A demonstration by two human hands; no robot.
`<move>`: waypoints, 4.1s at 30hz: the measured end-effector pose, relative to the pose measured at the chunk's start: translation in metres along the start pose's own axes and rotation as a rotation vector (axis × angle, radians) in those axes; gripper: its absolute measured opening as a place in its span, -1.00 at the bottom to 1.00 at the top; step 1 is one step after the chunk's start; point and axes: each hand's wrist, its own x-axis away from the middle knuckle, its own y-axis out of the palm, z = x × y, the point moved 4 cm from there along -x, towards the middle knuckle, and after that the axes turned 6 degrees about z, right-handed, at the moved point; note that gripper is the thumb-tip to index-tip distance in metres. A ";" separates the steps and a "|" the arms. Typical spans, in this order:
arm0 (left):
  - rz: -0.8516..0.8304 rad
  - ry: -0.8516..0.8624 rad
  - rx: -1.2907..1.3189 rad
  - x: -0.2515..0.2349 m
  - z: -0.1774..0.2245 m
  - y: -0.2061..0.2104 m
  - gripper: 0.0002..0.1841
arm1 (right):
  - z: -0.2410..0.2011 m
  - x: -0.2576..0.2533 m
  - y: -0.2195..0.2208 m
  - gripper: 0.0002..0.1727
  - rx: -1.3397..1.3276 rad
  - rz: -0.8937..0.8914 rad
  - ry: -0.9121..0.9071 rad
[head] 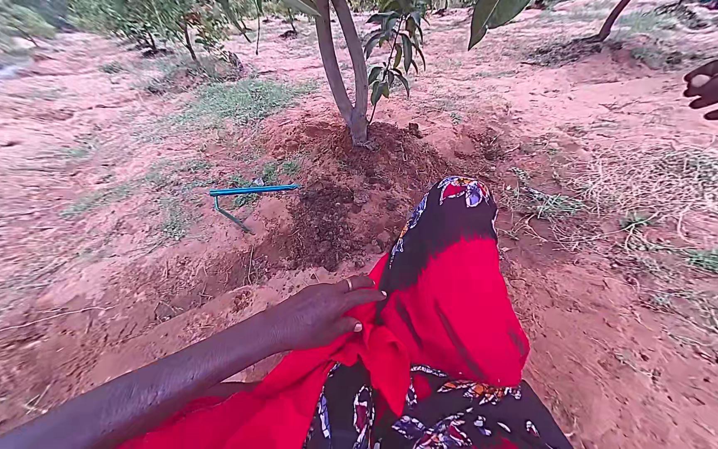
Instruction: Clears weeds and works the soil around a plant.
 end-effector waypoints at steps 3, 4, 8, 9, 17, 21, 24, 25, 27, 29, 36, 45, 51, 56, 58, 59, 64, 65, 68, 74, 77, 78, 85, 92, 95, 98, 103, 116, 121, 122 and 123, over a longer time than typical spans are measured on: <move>0.044 0.006 -0.027 -0.014 0.003 -0.009 -0.49 | -0.084 -0.028 0.120 -0.70 0.036 -0.500 -0.238; 0.060 0.019 -0.023 -0.021 0.003 -0.012 -0.50 | -0.115 -0.025 0.156 -0.70 0.077 -0.621 -0.250; 0.038 0.072 0.043 -0.055 -0.015 -0.017 -0.55 | -0.181 -0.040 0.290 -0.61 0.387 -0.951 -0.376; 0.043 0.091 0.054 -0.068 -0.023 -0.019 -0.58 | -0.188 -0.049 0.321 -0.60 0.481 -0.980 -0.387; 0.093 0.115 0.611 -0.132 -0.097 0.016 -0.68 | -0.108 -0.127 0.555 -0.60 0.626 -0.953 -0.359; 0.187 -0.207 0.476 -0.111 -0.163 0.047 -0.74 | 0.014 -0.136 0.632 -0.64 0.647 -0.826 -0.151; 0.058 -0.434 0.507 -0.097 -0.219 0.050 -0.67 | 0.080 -0.118 0.646 -0.69 0.486 -0.794 0.030; 0.043 -0.380 0.594 -0.103 -0.231 0.043 -0.72 | 0.099 -0.113 0.651 -0.69 0.379 -0.765 0.091; 0.120 -0.285 0.781 -0.127 -0.256 0.020 -0.73 | 0.130 -0.099 0.662 -0.59 0.133 -0.697 0.225; 0.161 -0.451 0.881 -0.148 -0.291 0.002 -0.63 | 0.144 -0.088 0.673 -0.61 -0.069 -0.642 0.277; 0.219 -0.894 0.935 -0.202 -0.392 -0.028 -0.70 | 0.134 -0.078 0.692 -0.80 -0.326 -0.471 0.375; -0.025 -0.622 0.898 -0.276 -0.408 0.028 -0.72 | 0.113 -0.074 0.648 -0.87 -0.130 -0.353 0.455; -0.408 -0.541 0.951 -0.284 -0.383 0.092 -0.68 | 0.171 -0.046 0.580 -0.70 0.276 -0.416 0.435; -0.464 -0.510 0.944 -0.280 -0.389 0.109 -0.70 | 0.212 -0.005 0.557 -0.44 0.428 -0.550 0.425; -0.434 -0.540 0.960 -0.272 -0.396 0.113 -0.72 | 0.220 0.006 0.559 -0.34 0.390 -0.482 0.333; -0.416 -0.554 0.967 -0.266 -0.399 0.113 -0.72 | 0.222 0.010 0.562 -0.38 0.363 -0.444 0.277; -0.361 -0.668 0.986 -0.238 -0.413 0.108 -0.72 | 0.225 -0.016 0.589 -0.76 0.190 -0.237 0.260; -0.353 -0.691 0.987 -0.233 -0.415 0.108 -0.72 | 0.230 -0.023 0.595 -0.74 0.143 -0.213 0.311; -0.346 -0.716 0.978 -0.233 -0.413 0.110 -0.73 | 0.240 -0.034 0.607 -0.74 -0.247 -0.002 0.583; -0.383 -0.624 0.916 -0.254 -0.389 0.103 -0.74 | 0.245 -0.012 0.601 -0.69 -0.296 0.206 0.969; -0.419 -0.615 0.888 -0.256 -0.377 0.101 -0.73 | 0.239 -0.002 0.567 -0.64 0.025 0.145 0.947; -0.431 -0.607 0.878 -0.260 -0.375 0.100 -0.73 | 0.237 -0.003 0.555 -0.64 0.093 0.141 0.924; -0.376 -0.552 0.681 -0.306 -0.367 0.100 -0.68 | 0.259 0.024 0.559 -0.58 0.257 -0.173 0.838; -0.284 -0.144 0.041 -0.401 -0.388 0.105 -0.55 | 0.245 -0.004 0.591 -0.56 0.291 -0.296 0.715; -0.384 -0.202 -0.043 -0.420 -0.387 0.112 -0.55 | 0.254 -0.002 0.601 -0.60 0.194 -0.244 0.725; -0.428 -0.147 -0.206 -0.429 -0.376 0.121 -0.59 | 0.265 0.004 0.606 -0.61 0.050 -0.186 0.739; -0.522 -0.096 -0.337 -0.439 -0.367 0.130 -0.70 | 0.264 -0.003 0.597 -0.68 0.218 -0.257 0.723; -0.561 -0.080 -0.216 -0.429 -0.361 0.129 -0.73 | 0.244 0.006 0.572 -0.57 0.217 -0.359 0.661; -0.626 0.017 -0.075 -0.389 -0.345 0.141 -0.67 | 0.225 0.005 0.565 -0.75 0.137 -0.525 0.317; -0.666 0.010 -0.049 -0.377 -0.341 0.138 -0.64 | 0.222 0.006 0.570 -0.71 0.113 -0.539 0.217; -0.698 -0.006 -0.014 -0.366 -0.339 0.133 -0.62 | 0.217 0.005 0.575 -0.66 0.098 -0.545 0.138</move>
